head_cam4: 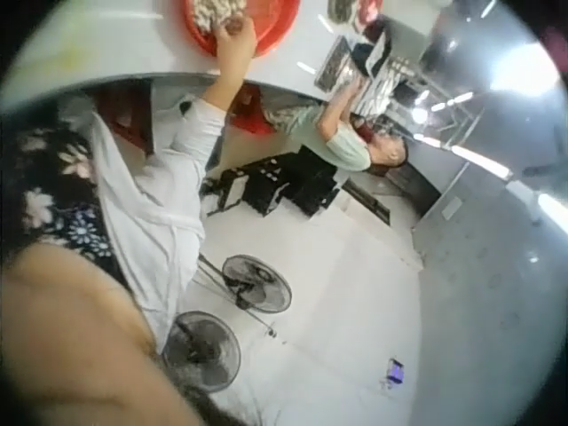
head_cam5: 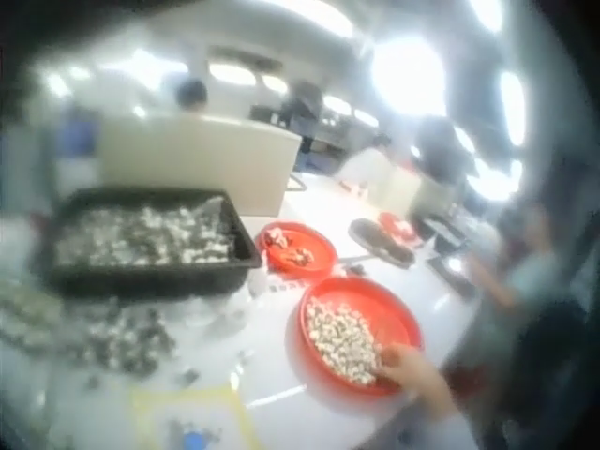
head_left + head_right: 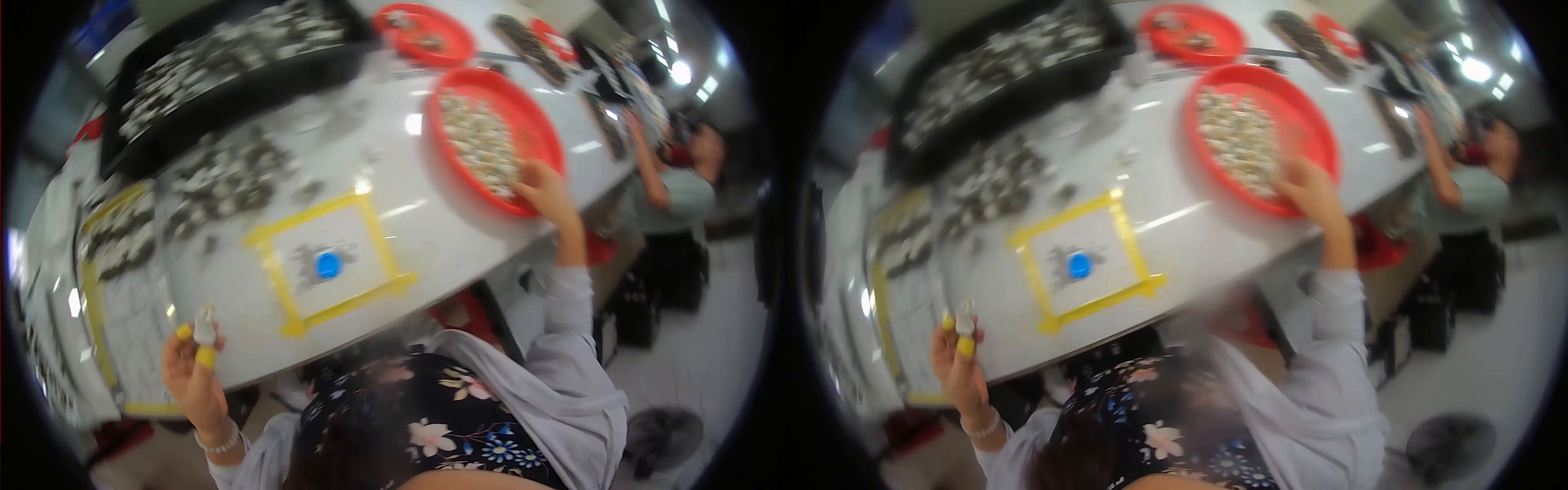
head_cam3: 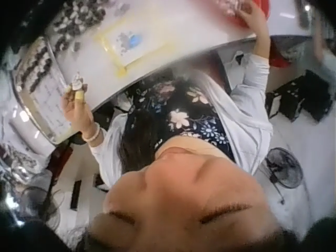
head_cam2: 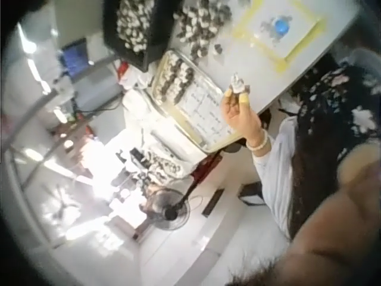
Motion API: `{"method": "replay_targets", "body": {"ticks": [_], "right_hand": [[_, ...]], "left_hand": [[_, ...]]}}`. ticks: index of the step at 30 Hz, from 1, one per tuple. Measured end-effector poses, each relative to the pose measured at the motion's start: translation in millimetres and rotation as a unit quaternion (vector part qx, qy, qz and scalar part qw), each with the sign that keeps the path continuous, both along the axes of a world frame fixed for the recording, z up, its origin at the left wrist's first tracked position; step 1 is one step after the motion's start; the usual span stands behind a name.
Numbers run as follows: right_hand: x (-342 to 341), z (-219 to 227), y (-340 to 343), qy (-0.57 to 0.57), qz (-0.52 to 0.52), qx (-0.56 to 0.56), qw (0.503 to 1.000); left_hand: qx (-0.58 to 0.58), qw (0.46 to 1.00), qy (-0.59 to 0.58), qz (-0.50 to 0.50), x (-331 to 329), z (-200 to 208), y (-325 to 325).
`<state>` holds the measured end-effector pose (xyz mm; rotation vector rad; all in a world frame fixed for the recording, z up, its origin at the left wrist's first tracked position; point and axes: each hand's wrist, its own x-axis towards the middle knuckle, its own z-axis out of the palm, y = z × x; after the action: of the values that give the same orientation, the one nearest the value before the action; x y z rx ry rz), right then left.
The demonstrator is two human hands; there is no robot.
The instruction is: The person assembles small plastic parts into larger toy assemblies using glue from a bottle.
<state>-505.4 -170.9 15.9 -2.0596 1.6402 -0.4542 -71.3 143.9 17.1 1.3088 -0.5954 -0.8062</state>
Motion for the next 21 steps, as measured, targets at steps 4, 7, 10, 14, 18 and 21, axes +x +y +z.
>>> {"method": "replay_targets", "body": {"ticks": [4, 7, 10, 14, 18, 21], "right_hand": [[-46.9, -22.1, -11.5, -0.046, -0.01, -0.018, 0.999], [-36.7, -13.5, -21.2, -0.071, -0.032, -0.082, 0.994], [16.4, 18.0, 4.4, -0.274, 0.009, -0.057, 0.96], [94.3, 24.3, 48.6, -0.327, 0.117, 0.092, 0.933], [148.0, 7.1, 81.0, -0.241, 0.219, 0.204, 0.923], [165.0, 4.7, 91.7, -0.181, 0.256, 0.152, 0.937]], "left_hand": [[0.026, 0.975, -0.196, 0.102, 83.8, 5.5, 8.9], [0.155, 0.913, -0.328, 0.185, 157.8, 16.6, 31.1], [0.195, 0.873, -0.394, 0.211, 205.5, 5.8, 21.4], [0.266, 0.816, -0.464, 0.218, 229.8, -8.9, 2.7], [0.271, 0.791, -0.497, 0.234, 240.4, -31.7, -18.9], [0.246, 0.807, -0.485, 0.23, 241.2, -29.9, -24.7]]}}
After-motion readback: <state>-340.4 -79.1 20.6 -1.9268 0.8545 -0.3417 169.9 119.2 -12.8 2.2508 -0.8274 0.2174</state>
